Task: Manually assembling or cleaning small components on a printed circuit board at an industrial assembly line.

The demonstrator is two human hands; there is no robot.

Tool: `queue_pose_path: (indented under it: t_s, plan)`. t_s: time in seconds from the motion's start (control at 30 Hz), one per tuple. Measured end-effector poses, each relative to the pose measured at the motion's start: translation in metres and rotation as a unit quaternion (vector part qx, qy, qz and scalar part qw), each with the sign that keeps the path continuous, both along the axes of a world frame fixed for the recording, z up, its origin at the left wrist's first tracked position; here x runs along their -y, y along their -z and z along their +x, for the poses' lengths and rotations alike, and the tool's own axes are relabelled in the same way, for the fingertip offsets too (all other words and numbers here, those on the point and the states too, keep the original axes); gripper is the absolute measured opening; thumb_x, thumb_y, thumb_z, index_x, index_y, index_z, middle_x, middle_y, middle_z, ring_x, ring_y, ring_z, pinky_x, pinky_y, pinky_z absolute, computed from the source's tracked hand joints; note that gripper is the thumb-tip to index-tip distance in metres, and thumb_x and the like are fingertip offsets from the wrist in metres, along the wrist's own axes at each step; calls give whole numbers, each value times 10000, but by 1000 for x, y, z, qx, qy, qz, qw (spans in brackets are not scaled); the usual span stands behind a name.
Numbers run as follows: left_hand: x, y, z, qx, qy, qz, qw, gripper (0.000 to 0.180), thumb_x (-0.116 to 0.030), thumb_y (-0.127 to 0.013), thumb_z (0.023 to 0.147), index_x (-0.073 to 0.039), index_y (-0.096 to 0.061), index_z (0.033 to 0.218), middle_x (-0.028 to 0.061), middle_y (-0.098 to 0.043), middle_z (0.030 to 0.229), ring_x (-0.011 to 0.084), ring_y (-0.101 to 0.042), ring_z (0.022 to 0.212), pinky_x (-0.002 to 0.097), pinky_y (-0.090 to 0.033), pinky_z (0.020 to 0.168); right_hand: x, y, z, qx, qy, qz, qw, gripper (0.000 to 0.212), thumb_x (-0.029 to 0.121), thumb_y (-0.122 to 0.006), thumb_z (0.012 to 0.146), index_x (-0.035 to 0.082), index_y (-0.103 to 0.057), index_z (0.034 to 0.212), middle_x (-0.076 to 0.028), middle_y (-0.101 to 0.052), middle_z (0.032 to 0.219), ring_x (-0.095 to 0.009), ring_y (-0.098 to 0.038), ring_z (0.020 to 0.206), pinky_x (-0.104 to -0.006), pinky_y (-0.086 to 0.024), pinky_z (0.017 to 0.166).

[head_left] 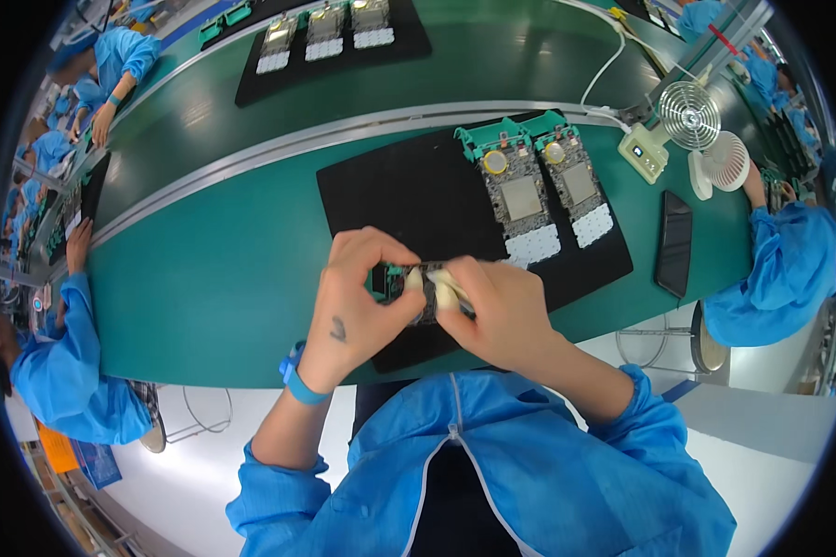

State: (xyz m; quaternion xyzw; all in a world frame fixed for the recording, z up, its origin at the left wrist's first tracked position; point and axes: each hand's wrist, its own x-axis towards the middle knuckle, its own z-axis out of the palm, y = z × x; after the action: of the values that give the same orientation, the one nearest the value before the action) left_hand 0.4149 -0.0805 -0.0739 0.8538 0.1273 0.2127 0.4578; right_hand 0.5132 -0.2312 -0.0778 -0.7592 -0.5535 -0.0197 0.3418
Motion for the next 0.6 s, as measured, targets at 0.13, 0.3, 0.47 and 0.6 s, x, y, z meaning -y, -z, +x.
queue_pose_path:
  t_s: [0.13, 0.3, 0.47, 0.6]
  plan:
    - [6, 7, -7, 48, 8, 47, 998, 216, -22, -672, 657, -26, -624, 867, 87, -624, 957, 293, -543, 1016, 369, -445, 862, 3, -4, 20, 21, -106, 17, 994, 289, 81, -657, 664, 24, -511, 906, -142, -559, 921, -298, -563, 774, -389, -452, 626]
    - [2, 20, -6, 124, -107, -12, 986, 387, -11, -658, 720, -42, -581, 1098, 133, -522, 1226, 304, -501, 1163, 402, -409, 974, -2, 2, 27, -275, 12, -40, 960, 145, 97, -518, 844, 7, -465, 945, -154, -535, 862, -301, -564, 754, -363, -446, 662]
    - [-17, 20, -10, 90, -150, -76, 982, 363, 33, -579, 824, -31, -533, 1178, 137, -480, 1276, 231, -459, 1232, 390, -358, 1046, 18, 13, 32, -117, 90, 60, 987, 312, 17, -438, 886, 16, -463, 1197, -128, -583, 1005, -267, -592, 885, -337, -455, 822]
    - [-46, 30, -17, 57, -156, -207, 964, 397, -43, -572, 884, 30, -478, 1262, 160, -534, 1251, 241, -509, 1185, 353, -405, 1010, 65, -6, 36, -194, 130, -56, 971, 271, 21, -464, 892, 40, -494, 1161, -110, -586, 940, -276, -628, 833, -337, -485, 763]
